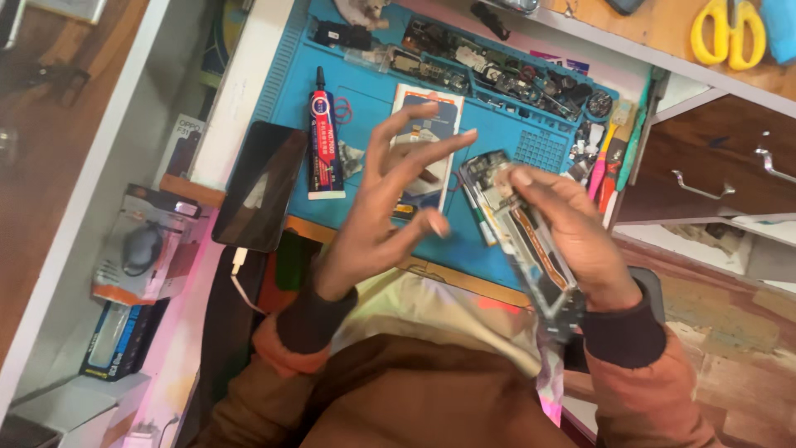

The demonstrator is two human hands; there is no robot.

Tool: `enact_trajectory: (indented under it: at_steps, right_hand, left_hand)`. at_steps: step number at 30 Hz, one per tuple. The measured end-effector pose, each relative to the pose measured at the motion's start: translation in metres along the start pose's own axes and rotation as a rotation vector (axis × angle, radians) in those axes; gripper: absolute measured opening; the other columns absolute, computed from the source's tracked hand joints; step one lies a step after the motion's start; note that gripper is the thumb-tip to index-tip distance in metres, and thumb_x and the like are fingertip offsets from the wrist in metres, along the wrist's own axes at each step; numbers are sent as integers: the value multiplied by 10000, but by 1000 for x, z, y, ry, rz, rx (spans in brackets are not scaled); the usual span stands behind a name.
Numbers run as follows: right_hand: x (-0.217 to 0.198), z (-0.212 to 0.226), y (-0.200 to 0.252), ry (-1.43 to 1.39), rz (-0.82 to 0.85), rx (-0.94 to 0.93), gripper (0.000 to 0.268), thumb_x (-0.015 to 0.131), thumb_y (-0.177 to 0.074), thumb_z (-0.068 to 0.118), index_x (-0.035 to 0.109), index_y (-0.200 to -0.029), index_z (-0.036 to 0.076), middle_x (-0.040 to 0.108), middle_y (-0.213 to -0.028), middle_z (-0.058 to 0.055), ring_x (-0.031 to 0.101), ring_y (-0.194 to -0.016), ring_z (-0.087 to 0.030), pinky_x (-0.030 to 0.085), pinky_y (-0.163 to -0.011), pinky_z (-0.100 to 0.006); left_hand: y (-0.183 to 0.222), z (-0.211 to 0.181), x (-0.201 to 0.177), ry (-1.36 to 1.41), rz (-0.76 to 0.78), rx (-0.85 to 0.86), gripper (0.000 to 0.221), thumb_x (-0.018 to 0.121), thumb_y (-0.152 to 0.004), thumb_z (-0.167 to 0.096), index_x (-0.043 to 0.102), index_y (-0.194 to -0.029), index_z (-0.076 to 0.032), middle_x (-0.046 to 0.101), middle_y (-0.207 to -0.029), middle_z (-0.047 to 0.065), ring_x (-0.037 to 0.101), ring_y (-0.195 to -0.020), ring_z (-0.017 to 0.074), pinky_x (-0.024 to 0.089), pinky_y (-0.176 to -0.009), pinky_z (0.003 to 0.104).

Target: The person handles a mobile phone, removes the internal battery, unpacks a new screen assembly, and applies adhesive from a tube to the frame of the device.

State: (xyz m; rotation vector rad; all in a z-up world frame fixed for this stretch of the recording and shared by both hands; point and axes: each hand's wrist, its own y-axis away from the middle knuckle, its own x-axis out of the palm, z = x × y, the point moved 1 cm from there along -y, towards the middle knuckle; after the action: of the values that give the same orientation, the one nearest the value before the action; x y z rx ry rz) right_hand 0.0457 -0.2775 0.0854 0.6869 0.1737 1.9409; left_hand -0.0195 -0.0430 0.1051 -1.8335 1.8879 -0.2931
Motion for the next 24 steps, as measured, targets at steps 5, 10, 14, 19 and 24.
enact_trajectory:
  at_steps: [5,10,14,19,24]
  right_hand:
    - [-12,-26,-5,-163,172,229,287,659,-1026,242,656,-1141,-21,710,-925,-73,694,-724,-131,593,-627,-262]
    - [7,-9,5,135,261,234,366,651,-1008,241,675,-1236,-43,717,-949,-109,662,-779,-131,539,-663,-231]
    - [22,33,20,522,46,-178,384,635,-997,216,653,-1295,-26,719,-1049,-73,669,-964,-86,548,-886,-230]
    - [27,50,46,429,25,-268,242,701,-985,124,716,-1135,-65,743,-1035,-109,662,-880,-115,541,-749,-249]
    - [27,44,47,488,12,-197,207,753,-942,63,760,-1080,-90,736,-921,-139,616,-761,-120,506,-663,-251]
  left_hand:
    - [-12,9,-1,82,136,171,327,765,-881,-149,695,-1186,-57,641,-1264,124,540,-1339,276,474,-1133,424]
    - [-12,12,13,548,200,-236,87,761,-949,-65,734,-1007,-7,748,-997,69,713,-883,137,588,-762,289]
    - [-15,-2,3,388,187,-161,56,762,-952,-14,727,-994,-4,736,-943,61,704,-829,120,564,-728,284]
    - [-20,-14,2,56,142,-15,137,766,-888,37,720,-998,-30,715,-918,80,728,-850,187,565,-750,299]
    - [-18,-20,2,-54,144,57,237,746,-827,86,706,-1025,-38,696,-920,97,686,-876,254,538,-741,336]
